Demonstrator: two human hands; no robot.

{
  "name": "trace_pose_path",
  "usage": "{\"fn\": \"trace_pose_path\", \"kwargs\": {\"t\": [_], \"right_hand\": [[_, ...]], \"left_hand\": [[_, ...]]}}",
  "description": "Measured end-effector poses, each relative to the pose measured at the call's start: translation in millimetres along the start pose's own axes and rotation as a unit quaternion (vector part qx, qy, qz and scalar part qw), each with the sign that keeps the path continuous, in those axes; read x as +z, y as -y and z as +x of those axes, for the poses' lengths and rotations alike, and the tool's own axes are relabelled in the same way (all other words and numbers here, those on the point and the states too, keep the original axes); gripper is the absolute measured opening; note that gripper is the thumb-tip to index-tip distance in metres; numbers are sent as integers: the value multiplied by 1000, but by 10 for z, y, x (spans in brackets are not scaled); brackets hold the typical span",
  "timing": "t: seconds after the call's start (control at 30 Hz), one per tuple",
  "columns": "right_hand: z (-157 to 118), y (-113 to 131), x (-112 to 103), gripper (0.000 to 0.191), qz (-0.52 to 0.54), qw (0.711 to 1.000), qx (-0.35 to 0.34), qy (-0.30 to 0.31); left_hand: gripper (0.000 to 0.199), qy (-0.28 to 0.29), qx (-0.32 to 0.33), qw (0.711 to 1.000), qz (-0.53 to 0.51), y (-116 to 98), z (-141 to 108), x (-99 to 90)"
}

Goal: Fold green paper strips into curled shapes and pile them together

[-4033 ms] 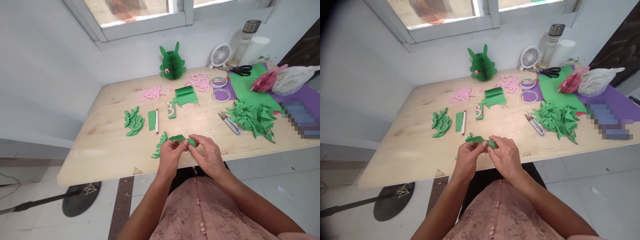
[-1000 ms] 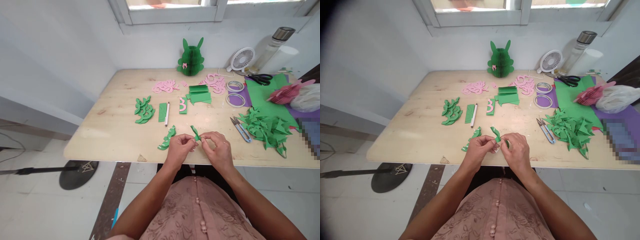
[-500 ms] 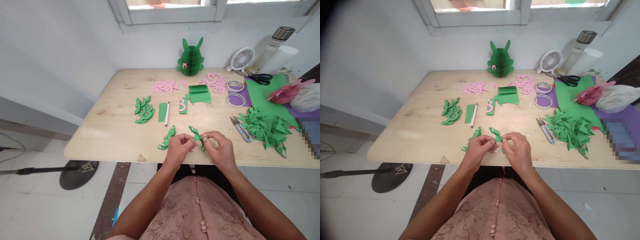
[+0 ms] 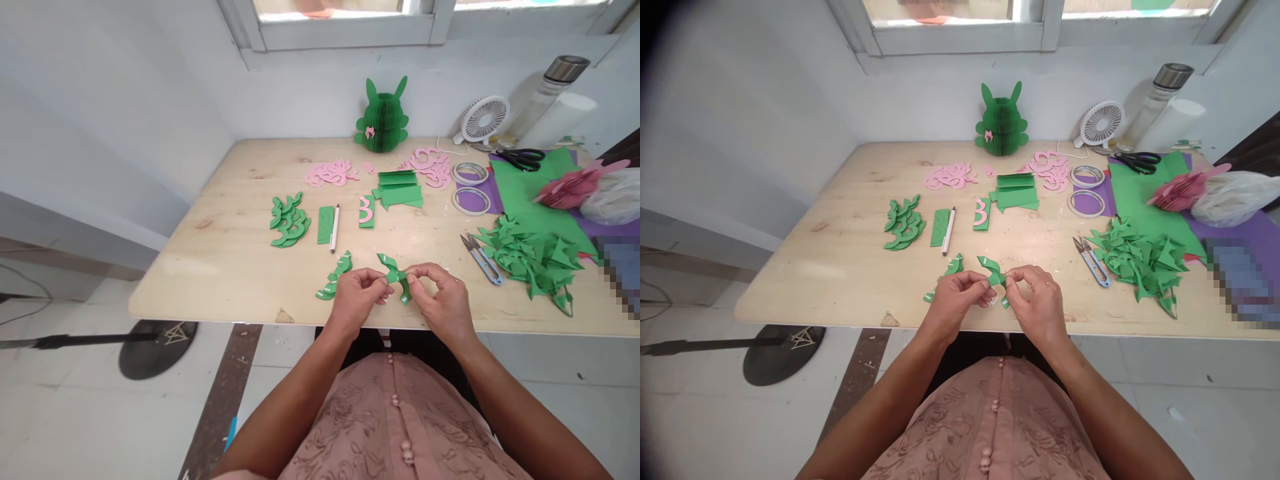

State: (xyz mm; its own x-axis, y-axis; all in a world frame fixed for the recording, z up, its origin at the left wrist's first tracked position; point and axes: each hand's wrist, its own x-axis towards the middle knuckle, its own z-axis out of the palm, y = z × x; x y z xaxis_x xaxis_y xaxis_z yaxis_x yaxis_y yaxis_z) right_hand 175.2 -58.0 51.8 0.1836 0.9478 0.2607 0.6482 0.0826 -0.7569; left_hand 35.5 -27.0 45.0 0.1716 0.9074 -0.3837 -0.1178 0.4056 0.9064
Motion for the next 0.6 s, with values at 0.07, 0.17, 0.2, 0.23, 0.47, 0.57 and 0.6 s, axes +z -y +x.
{"fn": "trace_pose_path", "kwargs": {"t": [0.07, 0.17, 0.2, 0.23, 0.47, 0.57, 0.6], "right_hand": [[1, 6, -3, 12, 0, 1000, 4, 2], [0, 12, -3, 12, -3, 1000, -1, -1], [0, 12, -2, 12, -6, 1000, -5, -3], [-1, 13, -2, 12, -9, 1000, -9, -5], [-1, 17, -3, 11, -17, 1000, -15, -18], [-11, 11, 10, 10, -39, 997, -59, -23], [-16, 8, 16, 9, -53, 995, -83, -27]], "left_hand": [[7, 0, 0, 1000, 3, -14, -4, -2], [6, 0, 5, 1000, 8, -27, -5, -5], [6, 1, 7, 1000, 10, -28, -4, -6], [6, 2, 7, 1000, 11, -28, -2, -7], [5, -5, 7, 1000, 8, -13, 4, -14], [6, -1, 10, 1000, 8, -21, 1, -6], [7, 0, 12, 1000, 9, -26, -1, -3]]}}
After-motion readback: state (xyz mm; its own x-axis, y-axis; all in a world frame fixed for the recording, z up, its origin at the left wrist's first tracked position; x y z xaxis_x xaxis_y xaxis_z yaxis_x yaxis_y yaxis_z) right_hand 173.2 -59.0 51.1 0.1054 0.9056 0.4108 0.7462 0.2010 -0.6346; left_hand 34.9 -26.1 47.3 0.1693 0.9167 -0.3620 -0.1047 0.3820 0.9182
